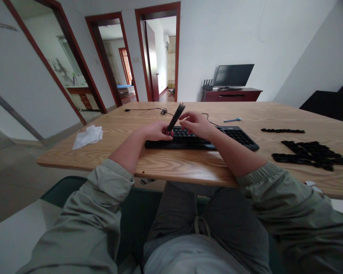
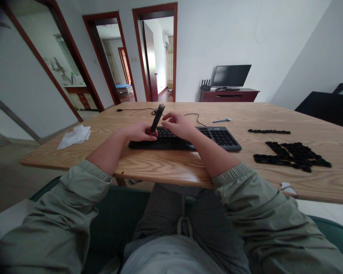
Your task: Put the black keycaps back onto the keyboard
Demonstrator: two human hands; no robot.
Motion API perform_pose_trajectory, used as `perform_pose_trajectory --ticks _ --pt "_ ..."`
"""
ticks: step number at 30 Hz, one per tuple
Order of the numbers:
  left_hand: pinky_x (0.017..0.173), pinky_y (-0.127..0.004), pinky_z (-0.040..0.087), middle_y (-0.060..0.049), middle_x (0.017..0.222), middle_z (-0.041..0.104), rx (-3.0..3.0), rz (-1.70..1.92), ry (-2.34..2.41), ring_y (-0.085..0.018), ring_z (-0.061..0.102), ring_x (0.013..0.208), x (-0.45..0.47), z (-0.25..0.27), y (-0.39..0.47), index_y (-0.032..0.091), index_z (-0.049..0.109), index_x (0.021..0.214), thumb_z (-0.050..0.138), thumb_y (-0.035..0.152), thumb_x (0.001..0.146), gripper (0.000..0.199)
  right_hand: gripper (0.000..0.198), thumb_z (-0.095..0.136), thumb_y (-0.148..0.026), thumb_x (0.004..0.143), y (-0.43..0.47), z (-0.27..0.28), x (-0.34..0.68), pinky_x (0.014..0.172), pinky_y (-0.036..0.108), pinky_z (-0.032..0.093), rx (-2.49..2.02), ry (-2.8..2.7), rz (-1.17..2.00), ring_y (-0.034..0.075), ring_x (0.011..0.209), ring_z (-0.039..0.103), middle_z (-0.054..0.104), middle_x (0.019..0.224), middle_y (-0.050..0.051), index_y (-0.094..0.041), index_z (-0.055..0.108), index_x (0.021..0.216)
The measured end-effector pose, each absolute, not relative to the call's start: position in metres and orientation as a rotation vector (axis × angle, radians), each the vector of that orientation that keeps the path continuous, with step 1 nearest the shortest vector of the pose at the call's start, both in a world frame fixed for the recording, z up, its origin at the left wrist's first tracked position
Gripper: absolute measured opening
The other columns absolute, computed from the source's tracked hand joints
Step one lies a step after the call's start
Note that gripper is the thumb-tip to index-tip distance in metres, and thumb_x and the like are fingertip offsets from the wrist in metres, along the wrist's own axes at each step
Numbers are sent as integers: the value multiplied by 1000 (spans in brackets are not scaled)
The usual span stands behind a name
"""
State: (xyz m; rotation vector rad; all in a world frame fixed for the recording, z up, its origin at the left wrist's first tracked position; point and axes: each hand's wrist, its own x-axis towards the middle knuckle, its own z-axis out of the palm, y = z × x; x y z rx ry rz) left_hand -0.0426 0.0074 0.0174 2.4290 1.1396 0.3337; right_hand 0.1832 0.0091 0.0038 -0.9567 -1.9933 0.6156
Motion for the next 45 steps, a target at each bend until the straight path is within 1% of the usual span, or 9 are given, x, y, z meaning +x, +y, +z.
perform_pose_trajectory --ticks 3,6,10,14,18,25,32,39,45 --pt "72 -25 46 -2 83 68 2418 358 1192 -15 60 76 -41 17 7 16 70 93 67 34 75 25 24 55 -35 86 15 -10 186 63 28 42 -1003 -1937 424 15 68 56 64 76 3 -15 65 94" --pt "73 -27 46 -3 88 70 2437 403 1253 -17 62 80 -41 14 11 16 71 94 64 36 77 27 20 56 -32 84 14 -20 186 65 28 40 -1024 -2108 301 16 70 56 65 77 4 -16 66 87" --pt "70 -27 45 -3 83 70 2469 469 1269 -17 61 76 -40 10 13 15 72 90 60 37 79 27 16 54 -27 83 5 -21 182 67 29 39 -975 -2364 86 17 72 56 67 79 6 -17 67 82" --pt "64 -26 43 -2 72 67 2481 551 1224 -15 58 67 -39 6 14 15 70 78 58 32 77 21 18 55 -25 83 -2 -21 180 70 29 40 -939 -2442 -98 19 75 58 67 83 7 -17 70 89" --pt "58 -25 39 -1 65 62 2468 700 1218 -14 54 61 -40 2 14 13 67 71 55 33 78 23 27 55 -28 85 -3 -23 181 77 31 44 -829 -2479 -206 21 82 61 70 92 9 -16 72 102" --pt "60 -25 40 0 68 64 2483 816 1193 -15 56 65 -40 1 13 13 69 75 53 29 79 23 36 57 -30 85 -8 -26 171 85 33 47 -675 -2539 -172 21 87 63 69 98 10 -16 72 115" --pt "72 -30 46 -6 89 72 2657 944 1288 -20 62 80 -42 -6 17 13 71 95 50 27 81 28 44 54 -34 88 -10 -26 169 88 36 45 -762 -2570 -159 21 87 61 67 97 10 -20 69 127" --pt "66 -31 43 -7 82 68 2678 1012 1383 -20 58 71 -41 -14 19 14 65 86 47 29 84 23 45 52 -36 90 -10 -28 169 89 37 42 -796 -2603 -178 21 86 57 64 92 9 -22 69 129" --pt "65 -32 42 -7 80 66 2689 1020 1404 -21 57 71 -42 -18 22 15 62 87 45 30 86 22 45 49 -36 92 -10 -27 169 89 38 40 -807 -2609 -203 22 87 57 63 95 10 -25 67 131"
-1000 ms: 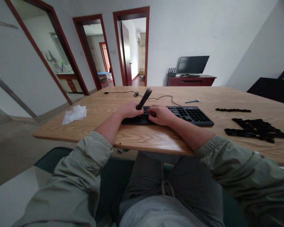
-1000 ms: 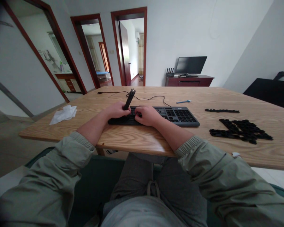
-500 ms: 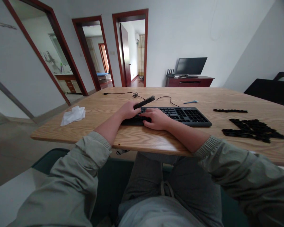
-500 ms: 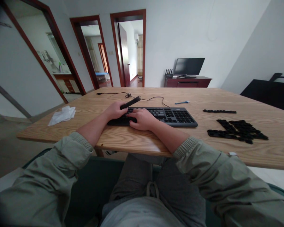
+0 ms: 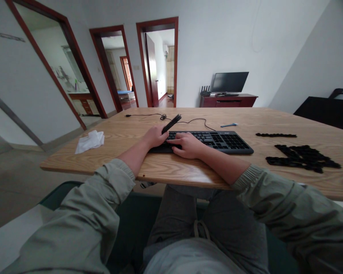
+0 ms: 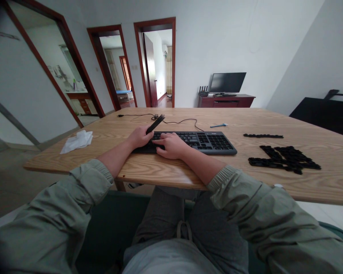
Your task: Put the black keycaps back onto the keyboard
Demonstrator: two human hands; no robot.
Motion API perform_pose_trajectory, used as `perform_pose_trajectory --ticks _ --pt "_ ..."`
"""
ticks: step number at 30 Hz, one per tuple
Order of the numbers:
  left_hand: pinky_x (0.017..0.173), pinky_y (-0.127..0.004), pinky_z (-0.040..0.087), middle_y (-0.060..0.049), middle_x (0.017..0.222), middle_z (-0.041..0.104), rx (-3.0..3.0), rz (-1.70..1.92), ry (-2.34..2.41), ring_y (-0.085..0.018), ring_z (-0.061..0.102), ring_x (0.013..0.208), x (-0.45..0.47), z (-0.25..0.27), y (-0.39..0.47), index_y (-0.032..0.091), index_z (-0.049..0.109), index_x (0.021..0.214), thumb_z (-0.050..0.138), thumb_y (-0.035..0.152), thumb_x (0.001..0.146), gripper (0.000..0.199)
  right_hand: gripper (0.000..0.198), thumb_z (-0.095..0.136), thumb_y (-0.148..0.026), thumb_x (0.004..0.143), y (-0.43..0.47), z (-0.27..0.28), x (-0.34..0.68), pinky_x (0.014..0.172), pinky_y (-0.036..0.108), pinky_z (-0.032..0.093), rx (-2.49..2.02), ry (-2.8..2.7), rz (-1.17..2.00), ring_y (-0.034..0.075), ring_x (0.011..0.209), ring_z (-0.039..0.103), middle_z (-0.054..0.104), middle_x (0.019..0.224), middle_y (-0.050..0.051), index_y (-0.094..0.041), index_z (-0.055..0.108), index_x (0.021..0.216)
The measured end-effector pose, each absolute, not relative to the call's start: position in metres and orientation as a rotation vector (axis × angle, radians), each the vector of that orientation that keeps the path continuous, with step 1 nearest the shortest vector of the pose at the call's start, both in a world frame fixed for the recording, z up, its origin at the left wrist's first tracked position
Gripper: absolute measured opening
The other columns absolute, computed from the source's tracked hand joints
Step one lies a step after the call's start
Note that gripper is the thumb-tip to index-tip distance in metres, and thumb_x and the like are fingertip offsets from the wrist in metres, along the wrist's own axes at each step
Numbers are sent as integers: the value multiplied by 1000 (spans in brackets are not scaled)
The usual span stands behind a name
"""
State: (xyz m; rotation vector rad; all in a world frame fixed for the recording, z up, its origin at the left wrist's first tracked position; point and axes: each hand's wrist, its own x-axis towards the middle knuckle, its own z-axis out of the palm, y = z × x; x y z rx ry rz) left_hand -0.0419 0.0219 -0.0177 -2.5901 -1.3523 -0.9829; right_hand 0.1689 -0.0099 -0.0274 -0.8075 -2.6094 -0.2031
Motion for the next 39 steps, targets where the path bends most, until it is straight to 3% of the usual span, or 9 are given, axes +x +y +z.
perform_pose_trajectory --ticks 20,27,32,36,39 --pt "68 -32 44 -8 82 66 -2588 -984 -1364 -22 59 73 -41 -15 17 14 63 95 43 35 89 30 44 45 -33 94 -8 -30 166 84 35 38 -820 -2605 -225 22 90 58 65 98 10 -24 67 131" --pt "67 -31 44 -7 78 64 -2562 -993 -1388 -20 58 70 -41 -17 17 15 62 88 45 35 90 26 43 45 -32 94 -8 -30 166 84 35 37 -810 -2611 -230 21 90 59 65 98 10 -23 67 130" --pt "65 -31 43 -8 76 64 -2391 -1161 -1492 -21 58 70 -40 -16 18 14 62 87 41 32 92 27 49 47 -30 93 -10 -28 166 87 34 40 -805 -2594 -212 22 92 60 67 100 11 -20 58 139" --pt "68 -31 42 -9 81 65 -2439 -1117 -1421 -21 59 73 -37 -15 20 15 62 89 45 32 91 24 41 46 -29 94 -9 -30 164 91 35 41 -779 -2600 -189 22 96 62 68 103 11 -20 64 130" --pt "64 -30 40 -7 76 63 -2383 -1165 -1464 -20 57 69 -39 -14 21 16 60 85 44 33 91 24 44 47 -25 93 -8 -30 164 92 35 43 -779 -2565 -136 22 98 63 70 109 13 -15 59 135"
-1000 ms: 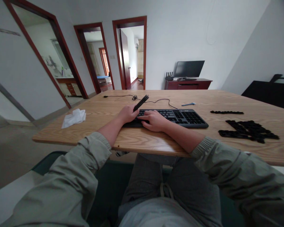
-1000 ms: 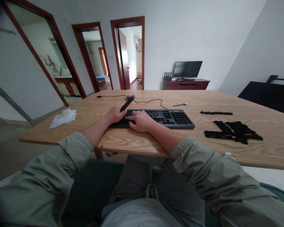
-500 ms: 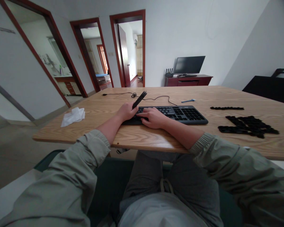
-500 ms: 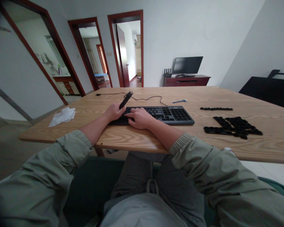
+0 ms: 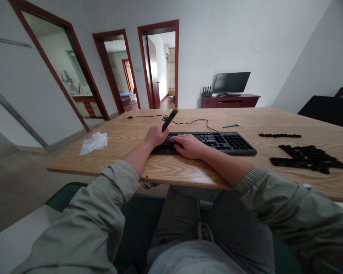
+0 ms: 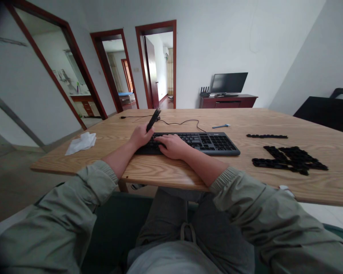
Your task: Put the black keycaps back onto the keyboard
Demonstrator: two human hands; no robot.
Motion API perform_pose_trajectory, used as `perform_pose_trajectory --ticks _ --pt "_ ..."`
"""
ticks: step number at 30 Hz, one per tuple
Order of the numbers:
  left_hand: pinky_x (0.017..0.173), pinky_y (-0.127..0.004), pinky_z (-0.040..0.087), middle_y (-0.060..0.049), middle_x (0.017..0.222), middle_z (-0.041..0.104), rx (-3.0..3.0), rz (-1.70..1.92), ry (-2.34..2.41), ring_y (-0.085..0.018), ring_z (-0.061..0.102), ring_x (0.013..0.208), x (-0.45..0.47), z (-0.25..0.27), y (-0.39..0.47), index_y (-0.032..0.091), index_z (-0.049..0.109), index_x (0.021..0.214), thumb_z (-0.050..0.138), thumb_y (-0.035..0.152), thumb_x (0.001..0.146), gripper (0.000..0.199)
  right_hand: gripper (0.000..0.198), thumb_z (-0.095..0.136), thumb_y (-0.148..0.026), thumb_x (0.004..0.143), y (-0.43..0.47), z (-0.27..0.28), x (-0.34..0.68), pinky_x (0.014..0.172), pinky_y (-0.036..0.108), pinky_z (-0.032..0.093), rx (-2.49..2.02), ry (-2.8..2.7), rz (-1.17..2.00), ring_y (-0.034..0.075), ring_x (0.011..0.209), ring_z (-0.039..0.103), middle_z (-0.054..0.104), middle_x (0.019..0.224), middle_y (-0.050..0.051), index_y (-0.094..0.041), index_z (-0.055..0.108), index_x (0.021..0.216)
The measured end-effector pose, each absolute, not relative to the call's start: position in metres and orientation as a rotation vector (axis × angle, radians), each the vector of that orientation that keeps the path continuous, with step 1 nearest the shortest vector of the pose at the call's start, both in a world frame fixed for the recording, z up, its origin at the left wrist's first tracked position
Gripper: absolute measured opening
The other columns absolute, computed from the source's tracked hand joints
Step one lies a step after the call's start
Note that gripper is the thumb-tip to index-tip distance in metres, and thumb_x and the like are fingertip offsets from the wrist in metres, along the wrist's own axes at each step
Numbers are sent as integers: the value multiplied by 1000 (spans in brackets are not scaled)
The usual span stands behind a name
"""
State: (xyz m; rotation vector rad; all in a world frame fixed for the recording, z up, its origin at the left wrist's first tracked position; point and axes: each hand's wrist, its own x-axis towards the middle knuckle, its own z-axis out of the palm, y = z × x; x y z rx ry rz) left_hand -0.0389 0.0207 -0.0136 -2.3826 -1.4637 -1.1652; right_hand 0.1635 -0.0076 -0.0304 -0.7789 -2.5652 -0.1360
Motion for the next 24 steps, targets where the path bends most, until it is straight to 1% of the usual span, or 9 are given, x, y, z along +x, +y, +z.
perform_pose_trajectory --ticks 3,5,8,11,14,16,21,24 --pt "63 -30 39 -4 72 60 -2302 -1317 -1496 -19 55 68 -47 -9 22 18 58 81 45 35 91 24 54 53 -29 91 -10 -25 167 88 36 45 -796 -2486 -102 22 92 63 71 105 12 -14 51 143" --pt "63 -29 39 -3 69 57 -2189 -1499 -1550 -18 54 66 -55 -5 25 18 55 77 45 36 91 25 55 55 -30 90 -14 -18 173 85 35 45 -825 -2417 -63 22 88 62 70 100 10 -14 51 142" --pt "61 -29 38 -1 64 52 -1987 -1785 -1630 -16 51 63 -65 2 29 20 50 72 47 35 90 25 44 56 -27 88 -22 -7 186 79 31 46 -911 -2395 6 20 84 62 70 96 9 -15 62 130" --pt "59 -28 38 0 62 49 -1883 -1943 -1648 -15 49 60 -70 7 32 20 48 69 49 34 89 24 36 56 -31 89 -29 -3 195 79 32 45 -959 -2519 -75 20 85 63 70 101 10 -18 71 119" --pt "58 -28 37 0 62 50 -1875 -1988 -1625 -14 48 60 -71 9 32 20 49 67 51 34 88 25 34 54 -36 93 -32 -3 197 82 33 45 -932 -2621 -213 21 88 64 70 104 11 -19 75 113" --pt "58 -28 38 0 63 52 -1892 -1986 -1601 -14 49 61 -71 8 32 19 50 67 52 34 88 25 31 55 -35 93 -32 -3 195 81 32 45 -918 -2642 -236 21 88 64 69 102 10 -19 75 109" --pt "57 -28 37 0 62 51 -1906 -1965 -1582 -14 48 60 -73 6 34 19 51 67 52 36 87 26 22 57 -20 87 -34 -5 186 79 30 44 -912 -2608 -146 20 88 64 72 99 8 -17 70 104" --pt "55 -28 35 0 61 50 -1925 -1967 -1577 -14 47 58 -73 5 35 19 51 67 52 38 86 26 21 55 -17 85 -31 1 192 78 29 43 -888 -2652 -157 19 86 63 72 97 7 -18 70 100"
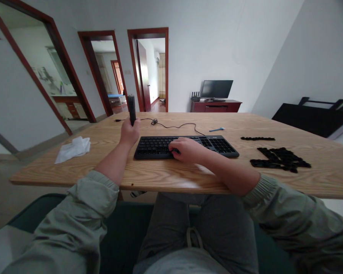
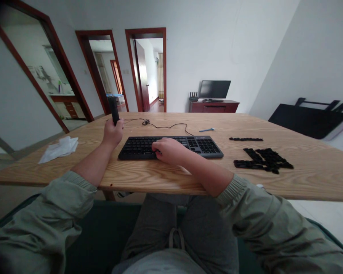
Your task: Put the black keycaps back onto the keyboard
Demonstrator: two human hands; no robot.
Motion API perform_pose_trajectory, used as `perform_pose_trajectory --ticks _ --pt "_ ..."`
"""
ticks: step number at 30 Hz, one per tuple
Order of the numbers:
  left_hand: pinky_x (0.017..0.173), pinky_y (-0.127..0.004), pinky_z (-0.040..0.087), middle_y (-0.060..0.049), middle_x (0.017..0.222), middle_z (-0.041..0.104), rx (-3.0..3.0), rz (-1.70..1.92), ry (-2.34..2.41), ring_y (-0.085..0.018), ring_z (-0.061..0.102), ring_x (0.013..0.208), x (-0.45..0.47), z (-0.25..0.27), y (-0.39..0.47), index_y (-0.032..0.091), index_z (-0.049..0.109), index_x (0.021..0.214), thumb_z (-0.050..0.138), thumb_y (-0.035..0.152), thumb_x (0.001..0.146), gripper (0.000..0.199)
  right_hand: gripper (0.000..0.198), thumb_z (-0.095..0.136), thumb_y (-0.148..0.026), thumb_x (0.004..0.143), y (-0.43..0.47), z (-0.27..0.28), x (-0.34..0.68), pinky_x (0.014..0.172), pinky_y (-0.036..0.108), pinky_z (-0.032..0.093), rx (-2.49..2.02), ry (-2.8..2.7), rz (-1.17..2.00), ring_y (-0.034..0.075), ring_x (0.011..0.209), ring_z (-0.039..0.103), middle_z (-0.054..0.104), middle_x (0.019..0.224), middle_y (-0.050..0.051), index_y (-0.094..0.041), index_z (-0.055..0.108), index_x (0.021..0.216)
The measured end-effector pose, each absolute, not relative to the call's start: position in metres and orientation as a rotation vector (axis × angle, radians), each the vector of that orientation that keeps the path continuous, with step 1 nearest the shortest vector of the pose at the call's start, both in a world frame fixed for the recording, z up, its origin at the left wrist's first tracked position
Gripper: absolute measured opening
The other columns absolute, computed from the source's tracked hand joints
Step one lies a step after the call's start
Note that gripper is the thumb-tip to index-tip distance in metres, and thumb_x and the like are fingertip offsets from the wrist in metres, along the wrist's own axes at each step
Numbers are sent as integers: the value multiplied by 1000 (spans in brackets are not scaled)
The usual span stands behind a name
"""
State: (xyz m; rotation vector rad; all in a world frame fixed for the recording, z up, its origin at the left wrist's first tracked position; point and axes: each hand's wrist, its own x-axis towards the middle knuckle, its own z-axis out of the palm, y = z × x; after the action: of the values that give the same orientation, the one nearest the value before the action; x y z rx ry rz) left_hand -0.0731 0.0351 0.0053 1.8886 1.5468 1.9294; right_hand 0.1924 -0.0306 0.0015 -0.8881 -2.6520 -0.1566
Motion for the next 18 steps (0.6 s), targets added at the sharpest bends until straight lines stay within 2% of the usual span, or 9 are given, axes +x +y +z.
perform_pose_trajectory --ticks 3,8,12,18 --pt "54 -28 34 0 60 49 1895 1908 1545 -14 45 57 -72 6 35 20 51 68 52 38 85 26 23 58 -21 83 -11 19 226 78 29 44 -1000 -2607 -220 20 88 63 72 100 7 -19 71 102" --pt "55 -27 34 1 60 49 1919 1888 1547 -14 45 57 -69 7 33 20 52 70 52 36 85 23 29 62 -30 83 40 44 347 77 32 47 -1582 -2355 -278 20 79 64 73 100 9 -18 72 108" --pt "56 -28 33 1 60 49 1955 1849 1540 -14 45 57 -69 6 33 19 54 71 53 35 85 21 27 64 -31 84 63 29 436 76 34 46 -2055 -2252 -209 23 84 64 74 100 12 -17 74 105" --pt "54 -28 31 1 59 49 2027 1794 1564 -14 46 57 -70 6 31 19 54 69 53 34 84 22 21 69 -27 77 77 -2 472 74 32 45 -2141 -2356 -119 21 80 63 73 99 13 -16 76 93"
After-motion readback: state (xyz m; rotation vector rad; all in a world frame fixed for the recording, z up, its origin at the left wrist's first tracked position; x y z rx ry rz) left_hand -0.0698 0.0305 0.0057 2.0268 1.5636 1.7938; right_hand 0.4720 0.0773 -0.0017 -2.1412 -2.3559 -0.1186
